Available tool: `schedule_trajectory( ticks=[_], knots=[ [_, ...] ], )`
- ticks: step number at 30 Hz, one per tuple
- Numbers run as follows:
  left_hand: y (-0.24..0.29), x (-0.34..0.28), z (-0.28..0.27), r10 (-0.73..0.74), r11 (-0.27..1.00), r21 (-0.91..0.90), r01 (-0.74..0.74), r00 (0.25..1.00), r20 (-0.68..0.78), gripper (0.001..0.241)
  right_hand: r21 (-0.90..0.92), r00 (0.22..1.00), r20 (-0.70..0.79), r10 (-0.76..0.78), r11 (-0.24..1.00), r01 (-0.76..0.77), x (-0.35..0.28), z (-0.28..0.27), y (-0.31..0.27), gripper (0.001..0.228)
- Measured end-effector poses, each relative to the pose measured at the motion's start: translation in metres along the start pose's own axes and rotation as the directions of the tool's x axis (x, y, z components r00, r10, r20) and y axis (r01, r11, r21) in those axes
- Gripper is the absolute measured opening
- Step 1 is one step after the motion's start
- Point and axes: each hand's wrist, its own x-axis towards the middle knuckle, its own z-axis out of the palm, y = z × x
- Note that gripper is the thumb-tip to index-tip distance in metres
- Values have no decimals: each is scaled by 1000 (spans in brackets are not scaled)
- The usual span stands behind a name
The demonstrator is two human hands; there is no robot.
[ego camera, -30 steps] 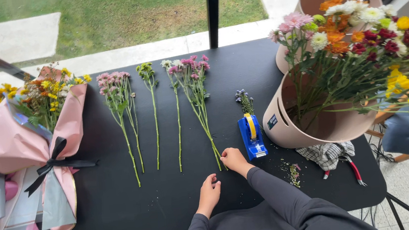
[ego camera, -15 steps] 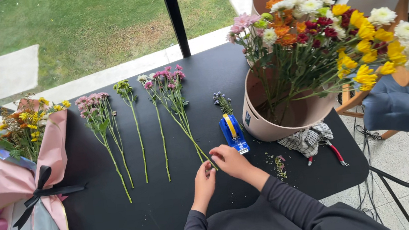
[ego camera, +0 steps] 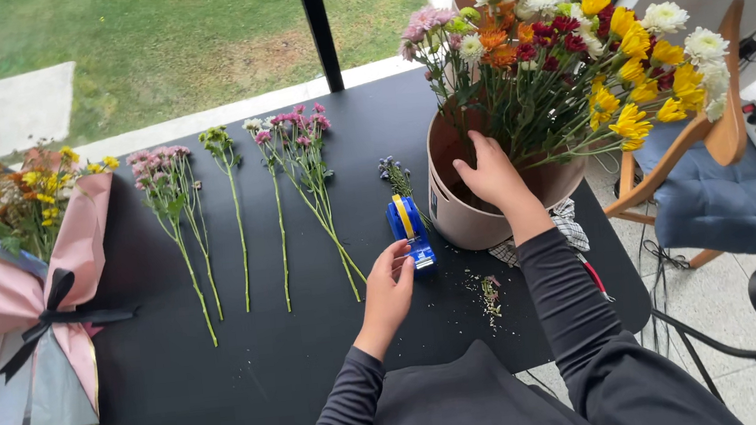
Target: The person sorts various flowers on a table and places them into a large container.
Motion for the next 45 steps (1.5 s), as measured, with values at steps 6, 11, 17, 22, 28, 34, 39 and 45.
schedule_trajectory(
  ticks=[6, 11, 17, 22, 28, 34, 39, 45],
  knots=[
    [8, -15, 4, -21, 1000, -6, 21, 1000, -6, 37, 26, 988, 139, 60, 998, -65, 5, 5, -5, 78],
    [15, -19, 8, -41, 999, 1, 41, 999, -30, 36, 38, 988, 151, 36, 998, -42, 7, 5, -3, 82],
    [26, -23, 10, -31, 999, 12, 32, 999, -33, 36, -16, 992, 127, -22, 1000, 25, 14, 18, 14, 63],
    [33, -22, 11, -27, 999, 22, 28, 999, -18, 35, -50, 989, 147, -24, 998, 32, 16, 24, 19, 45],
    [38, -22, 10, -26, 999, 36, 26, 1000, -5, 35, -58, 995, 55, -79, 995, 82, 10, 20, 19, 27],
    [42, -14, 3, 34, 999, 27, -32, 998, -51, 31, -48, 900, -211, -381, 924, 380, -2, -14, 31, 20],
    [77, 2, 7, 114, 993, 2, -114, 991, -75, 29, 65, 818, -370, -441, 866, 497, -30, -55, 11, 8],
    [106, 33, 35, 324, 945, -34, -325, 945, -41, 28, -72, 707, -442, -553, 807, 586, -55, -77, -7, 9]
  ],
)
